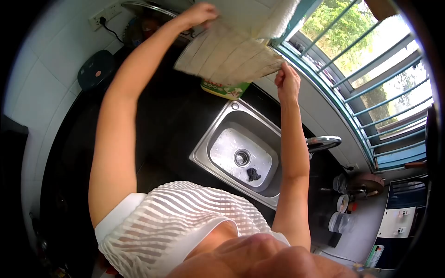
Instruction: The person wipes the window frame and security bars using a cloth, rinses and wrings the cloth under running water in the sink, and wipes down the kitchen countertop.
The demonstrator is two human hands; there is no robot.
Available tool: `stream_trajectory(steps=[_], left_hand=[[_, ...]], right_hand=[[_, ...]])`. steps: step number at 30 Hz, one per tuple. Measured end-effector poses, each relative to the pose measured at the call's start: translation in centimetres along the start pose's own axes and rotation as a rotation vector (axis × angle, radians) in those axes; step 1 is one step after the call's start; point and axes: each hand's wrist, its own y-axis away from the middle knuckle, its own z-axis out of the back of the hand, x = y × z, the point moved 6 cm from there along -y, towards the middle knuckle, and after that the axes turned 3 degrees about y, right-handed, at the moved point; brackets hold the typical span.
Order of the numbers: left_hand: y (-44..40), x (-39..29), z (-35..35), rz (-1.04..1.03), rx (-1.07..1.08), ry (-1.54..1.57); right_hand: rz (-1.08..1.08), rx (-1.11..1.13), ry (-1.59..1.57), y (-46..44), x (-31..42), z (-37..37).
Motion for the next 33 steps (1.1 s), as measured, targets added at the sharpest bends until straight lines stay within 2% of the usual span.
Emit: stream_trajectory(steps=[2,4,5,6,7,8,9,11,14,16,18,19,20,21,22,23,24,26,28,30,33], left_hand=[[-5.8,1.6,-0.3,-0.472,-0.225,-0.134],[-5.6,1.0,-3.6,-0.251,-0.17,-0.116],[-4.6,1.4,-5.0,-0.281,-0.112,-0.17],[-3.7,2.2,-6.4,-0.316,-0.055,-0.222],[-3.1,4.2,-7.6,-0.264,0.011,-0.301],[-2.4,5.9,-8.5,-0.213,0.08,-0.377],[-1.4,6.2,-8.9,-0.217,0.085,-0.37],[-0.2,7.6,-8.8,-0.065,0.023,-0.378],[-0.4,9.9,-9.1,-0.106,-0.076,-0.364],[-0.8,12.1,-10.1,-0.164,-0.137,-0.299],[0.0,12.9,-9.5,-0.232,-0.269,-0.328],[0.7,13.2,-9.3,-0.274,-0.303,-0.367],[3.2,10.9,-8.0,-0.136,-0.224,-0.316],[5.2,10.9,-7.4,-0.234,-0.302,-0.39],[7.0,10.9,-6.2,-0.14,-0.258,-0.393],[9.0,11.0,-4.3,-0.206,-0.31,-0.442],[11.3,11.3,-2.4,-0.279,-0.35,-0.487],[16.6,10.5,3.4,-0.396,-0.439,-0.486],[21.7,11.7,9.3,-0.314,-0.594,-0.636],[26.7,13.3,14.4,-0.113,-0.725,-0.83],[31.3,18.2,18.3,0.184,-0.723,-1.0]], right_hand=[[-0.053,-0.181,-0.109,-2.0,-2.3,0.8],[-0.239,-0.197,-0.073,-1.7,-7.5,1.5],[-0.341,-0.086,0.122,-0.9,-10.7,2.3],[-0.399,-0.089,0.138,0.3,-13.2,2.4],[-0.466,-0.161,0.146,1.7,-15.2,2.6],[-0.545,-0.18,-0.017,2.8,-16.9,2.5],[-0.562,-0.144,-0.111,3.3,-17.7,2.1],[-0.573,-0.113,-0.204,4.0,-17.7,1.4],[-0.407,-0.157,-0.554,3.6,-15.0,0.8],[-0.284,-0.143,-0.481,3.1,-13.8,2.9],[-0.273,-0.073,0.43,4.9,-13.7,4.2],[-0.211,-0.088,0.616,5.4,-16.1,5.7],[-0.163,0.056,0.838,5.1,-19.7,9.0],[-0.121,0.153,0.931,7.1,-19.7,9.3],[-0.185,0.19,1.009,8.8,-19.7,9.4],[-0.223,0.098,0.858,10.6,-20.1,9.7],[-0.239,0.147,0.888,12.0,-20.6,10.4],[-0.365,0.053,0.794,15.4,-22.6,13.0],[-0.482,0.036,0.739,18.5,-24.1,14.2],[-0.547,0.05,0.727,20.8,-24.6,13.8],[-0.637,0.064,0.663,22.4,-25.9,12.6]])
